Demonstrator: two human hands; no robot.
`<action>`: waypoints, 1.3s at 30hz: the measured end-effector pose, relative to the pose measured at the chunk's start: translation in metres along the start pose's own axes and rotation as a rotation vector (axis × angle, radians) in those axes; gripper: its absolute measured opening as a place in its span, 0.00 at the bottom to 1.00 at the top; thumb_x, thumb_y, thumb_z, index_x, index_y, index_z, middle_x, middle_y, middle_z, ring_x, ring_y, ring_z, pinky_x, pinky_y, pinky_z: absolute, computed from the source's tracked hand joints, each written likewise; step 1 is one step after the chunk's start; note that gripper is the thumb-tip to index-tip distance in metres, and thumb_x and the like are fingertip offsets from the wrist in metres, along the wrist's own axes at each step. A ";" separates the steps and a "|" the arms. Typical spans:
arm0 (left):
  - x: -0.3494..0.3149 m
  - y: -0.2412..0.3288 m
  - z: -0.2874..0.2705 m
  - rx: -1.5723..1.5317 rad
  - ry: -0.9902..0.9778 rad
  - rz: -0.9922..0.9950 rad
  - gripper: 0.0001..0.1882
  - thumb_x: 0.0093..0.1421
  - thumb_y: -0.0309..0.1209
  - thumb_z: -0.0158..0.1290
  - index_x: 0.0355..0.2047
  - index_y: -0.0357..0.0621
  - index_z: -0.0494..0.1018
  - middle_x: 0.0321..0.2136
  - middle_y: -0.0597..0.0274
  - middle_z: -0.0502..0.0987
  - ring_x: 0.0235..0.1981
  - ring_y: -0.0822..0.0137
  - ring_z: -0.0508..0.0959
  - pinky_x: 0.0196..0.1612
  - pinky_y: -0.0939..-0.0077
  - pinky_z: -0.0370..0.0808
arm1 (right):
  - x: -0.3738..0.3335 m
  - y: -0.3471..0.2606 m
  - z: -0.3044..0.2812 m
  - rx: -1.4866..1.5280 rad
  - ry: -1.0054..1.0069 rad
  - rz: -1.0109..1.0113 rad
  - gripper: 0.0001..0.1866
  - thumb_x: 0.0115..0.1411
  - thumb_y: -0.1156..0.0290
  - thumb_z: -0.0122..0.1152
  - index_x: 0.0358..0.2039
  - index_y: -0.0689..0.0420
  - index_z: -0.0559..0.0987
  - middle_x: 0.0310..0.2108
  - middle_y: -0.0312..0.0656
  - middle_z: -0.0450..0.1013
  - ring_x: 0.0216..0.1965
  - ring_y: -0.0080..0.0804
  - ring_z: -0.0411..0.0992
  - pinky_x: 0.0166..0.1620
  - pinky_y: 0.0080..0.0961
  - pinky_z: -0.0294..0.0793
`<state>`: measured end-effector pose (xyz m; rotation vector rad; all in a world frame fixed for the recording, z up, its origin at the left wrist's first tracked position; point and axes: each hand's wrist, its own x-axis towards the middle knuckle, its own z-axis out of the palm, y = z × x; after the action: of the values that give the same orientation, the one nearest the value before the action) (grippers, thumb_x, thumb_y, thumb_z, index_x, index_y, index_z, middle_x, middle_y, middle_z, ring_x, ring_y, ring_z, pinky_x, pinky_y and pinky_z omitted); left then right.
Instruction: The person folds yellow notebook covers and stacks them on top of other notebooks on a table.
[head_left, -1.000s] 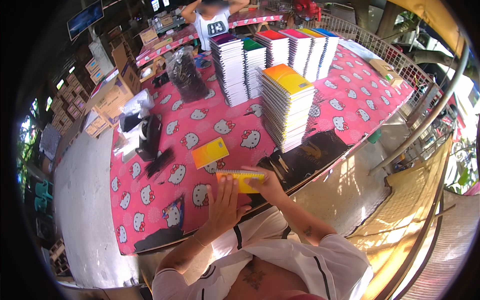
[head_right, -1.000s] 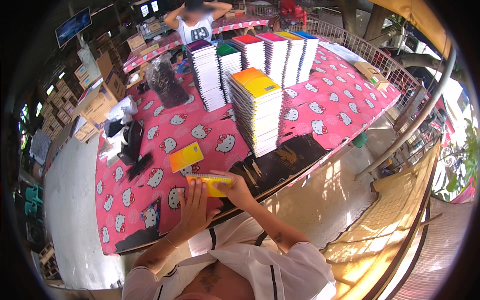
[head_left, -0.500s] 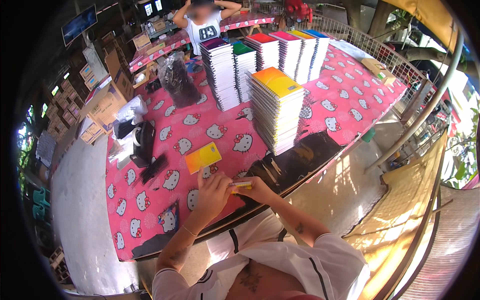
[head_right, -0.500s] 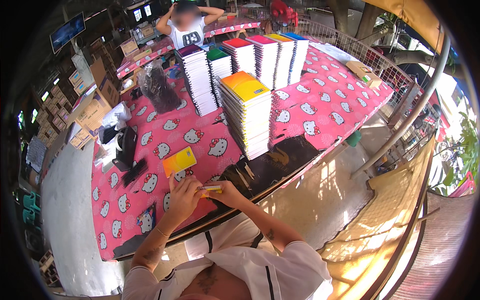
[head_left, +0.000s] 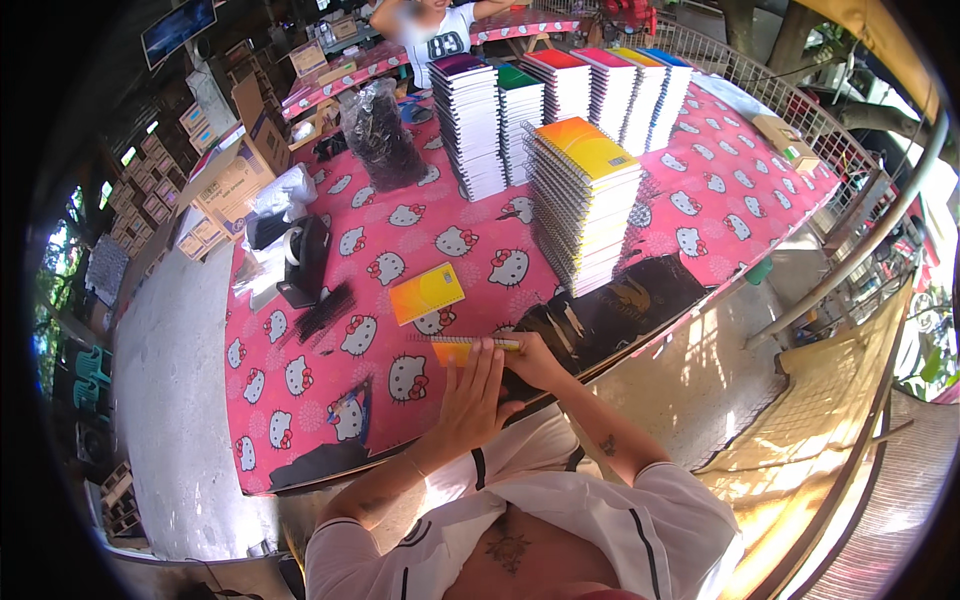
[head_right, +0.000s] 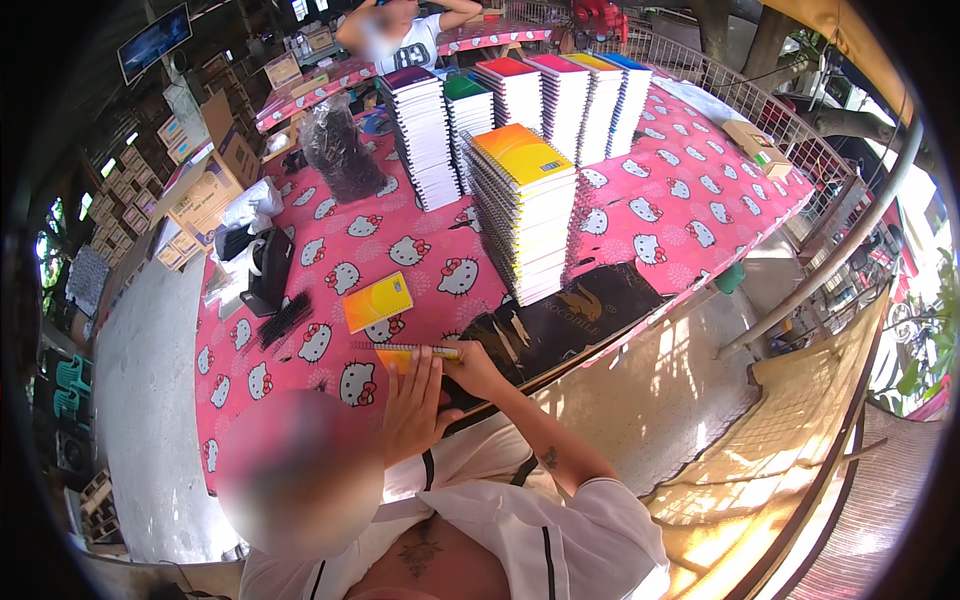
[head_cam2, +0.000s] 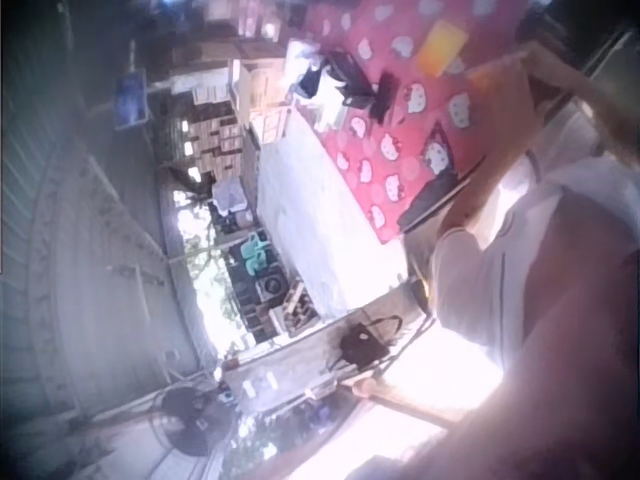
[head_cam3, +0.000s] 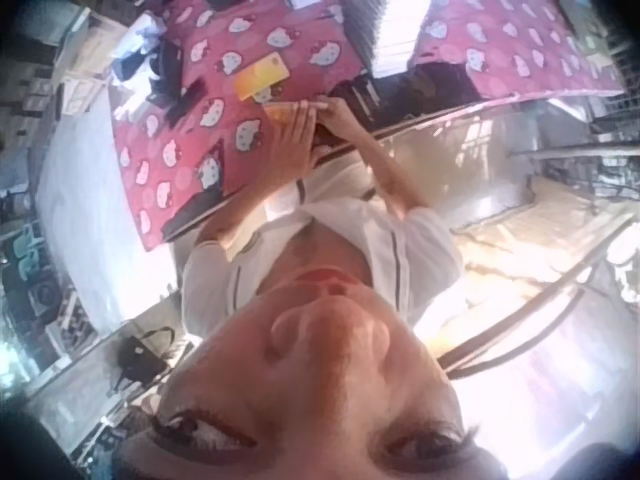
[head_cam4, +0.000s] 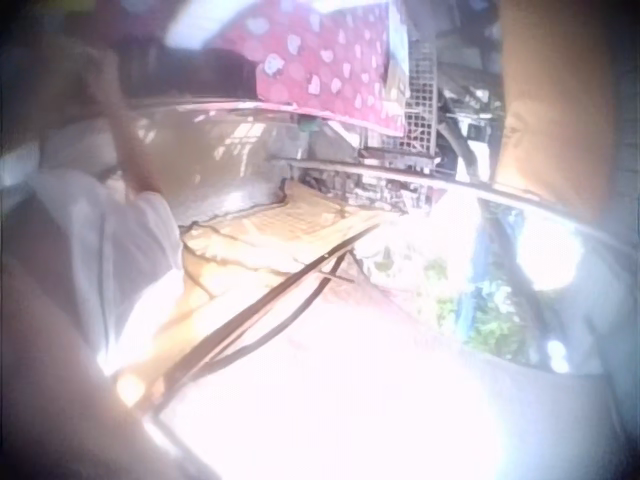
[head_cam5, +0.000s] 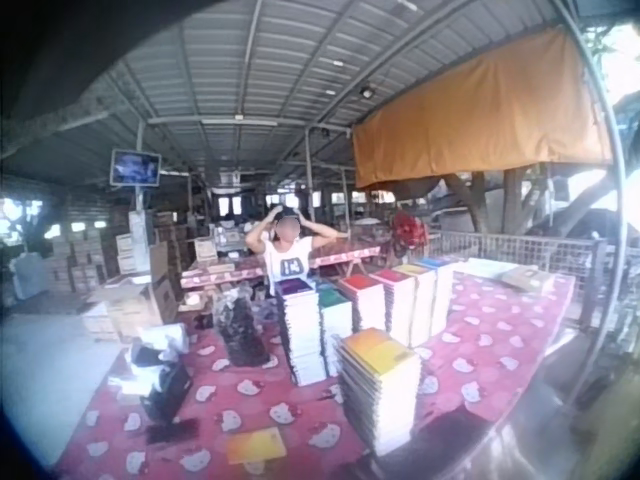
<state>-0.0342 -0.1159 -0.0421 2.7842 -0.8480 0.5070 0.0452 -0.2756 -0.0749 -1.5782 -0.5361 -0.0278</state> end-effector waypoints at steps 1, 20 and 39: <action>0.014 -0.012 0.000 0.013 0.022 -0.037 0.45 0.67 0.60 0.40 0.68 0.31 0.56 0.70 0.40 0.54 0.73 0.45 0.51 0.69 0.33 0.41 | 0.001 0.014 -0.002 -0.055 -0.066 0.062 0.09 0.61 0.74 0.62 0.41 0.64 0.81 0.30 0.49 0.80 0.29 0.28 0.76 0.36 0.30 0.75; 0.040 -0.040 -0.005 -0.228 0.273 -0.008 0.08 0.61 0.34 0.60 0.41 0.48 0.78 0.34 0.67 0.81 0.36 0.62 0.81 0.68 0.48 0.56 | -0.012 -0.038 -0.032 -0.120 -0.050 0.045 0.18 0.56 0.83 0.68 0.49 0.64 0.81 0.47 0.45 0.78 0.45 0.32 0.80 0.50 0.26 0.80; 0.043 -0.045 -0.015 -0.230 0.152 -0.017 0.08 0.64 0.34 0.56 0.43 0.49 0.77 0.34 0.66 0.81 0.39 0.62 0.81 0.68 0.52 0.56 | -0.010 -0.028 -0.034 0.022 -0.017 0.117 0.09 0.60 0.80 0.66 0.41 0.67 0.82 0.35 0.41 0.79 0.36 0.21 0.78 0.40 0.21 0.79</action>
<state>0.0207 -0.0961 -0.0160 2.5076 -0.7947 0.5708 0.0368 -0.3115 -0.0485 -1.5870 -0.4548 0.0800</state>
